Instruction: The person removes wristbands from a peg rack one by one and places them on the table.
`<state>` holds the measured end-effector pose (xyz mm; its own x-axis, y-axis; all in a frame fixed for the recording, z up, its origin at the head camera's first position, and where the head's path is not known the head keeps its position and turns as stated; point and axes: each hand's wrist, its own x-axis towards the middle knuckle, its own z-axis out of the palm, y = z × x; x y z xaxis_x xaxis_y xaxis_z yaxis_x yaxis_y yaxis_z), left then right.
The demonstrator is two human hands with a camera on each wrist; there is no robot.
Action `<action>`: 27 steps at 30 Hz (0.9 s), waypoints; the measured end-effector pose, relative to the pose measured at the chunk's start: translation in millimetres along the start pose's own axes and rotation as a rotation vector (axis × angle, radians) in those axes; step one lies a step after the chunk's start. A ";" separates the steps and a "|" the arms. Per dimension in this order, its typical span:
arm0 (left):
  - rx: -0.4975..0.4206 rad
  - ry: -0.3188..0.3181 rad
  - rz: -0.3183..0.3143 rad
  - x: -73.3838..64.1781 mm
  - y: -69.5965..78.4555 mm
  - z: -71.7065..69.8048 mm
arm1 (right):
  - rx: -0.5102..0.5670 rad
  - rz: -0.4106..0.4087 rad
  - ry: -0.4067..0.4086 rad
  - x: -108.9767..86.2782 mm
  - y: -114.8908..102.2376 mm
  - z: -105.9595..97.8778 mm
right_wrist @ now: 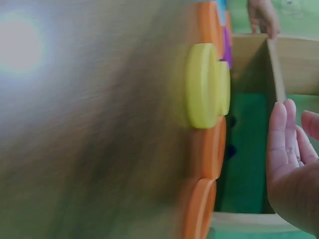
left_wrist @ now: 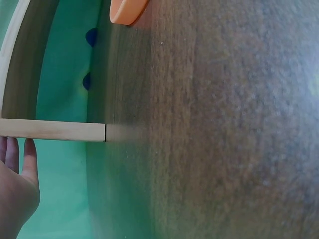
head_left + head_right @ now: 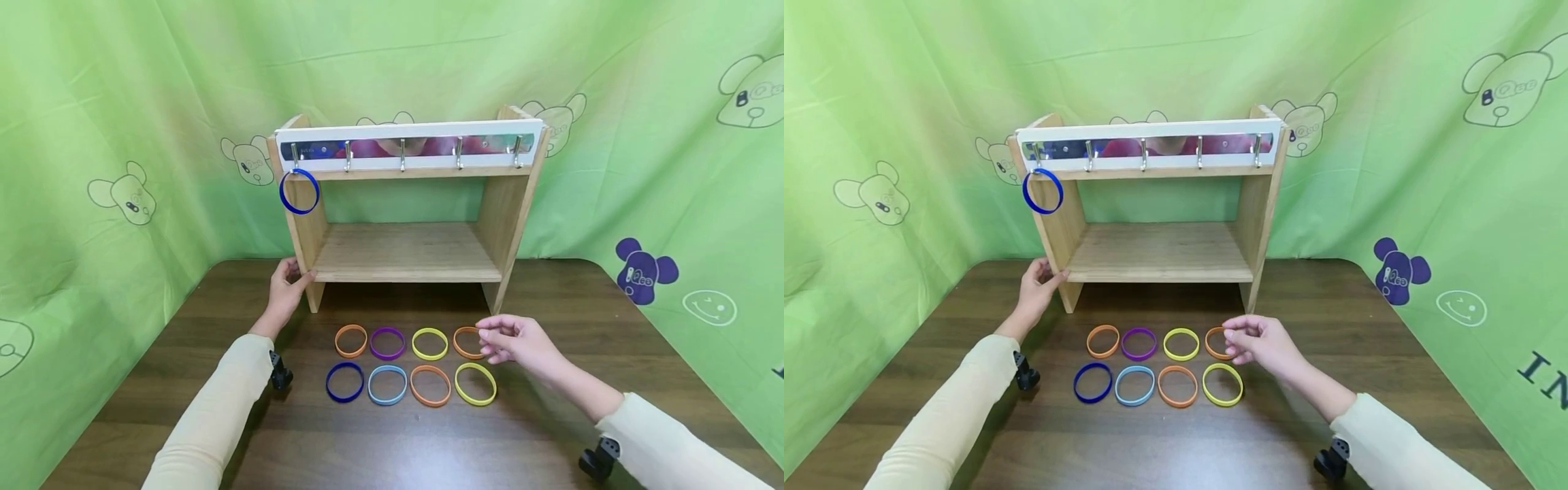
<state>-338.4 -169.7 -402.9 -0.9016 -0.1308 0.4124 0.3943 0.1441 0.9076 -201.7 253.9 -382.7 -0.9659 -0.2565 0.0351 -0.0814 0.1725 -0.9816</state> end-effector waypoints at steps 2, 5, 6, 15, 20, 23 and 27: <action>0.001 0.002 -0.002 -0.4 0.0 0.1 | 0.003 -0.033 0.019 5.6 -5.0 4.3; -0.001 0.003 -0.003 -1.0 0.0 0.3 | 0.013 -0.074 0.038 15.6 -10.8 12.0; 0.001 0.003 -0.005 -1.1 0.0 0.3 | 0.026 -0.083 0.039 19.0 -12.4 14.9; 0.000 -0.001 -0.011 -1.5 0.5 1.1 | 0.106 -0.143 0.033 48.3 -27.1 38.5; 0.005 -0.010 -0.016 -2.1 0.6 0.9 | 0.113 -0.166 0.045 65.1 -36.0 50.6; 0.008 -0.014 -0.021 -1.6 0.9 0.4 | 0.138 -0.185 0.036 76.9 -44.0 58.0; 0.011 -0.019 -0.024 -2.0 5.4 -0.3 | 0.172 -0.206 0.029 92.8 -55.4 67.9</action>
<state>-334.4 -169.0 -398.8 -0.9142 -0.1154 0.3884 0.3702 0.1515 0.9165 -270.1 156.0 -337.8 -0.9402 -0.2412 0.2403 -0.2363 -0.0457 -0.9706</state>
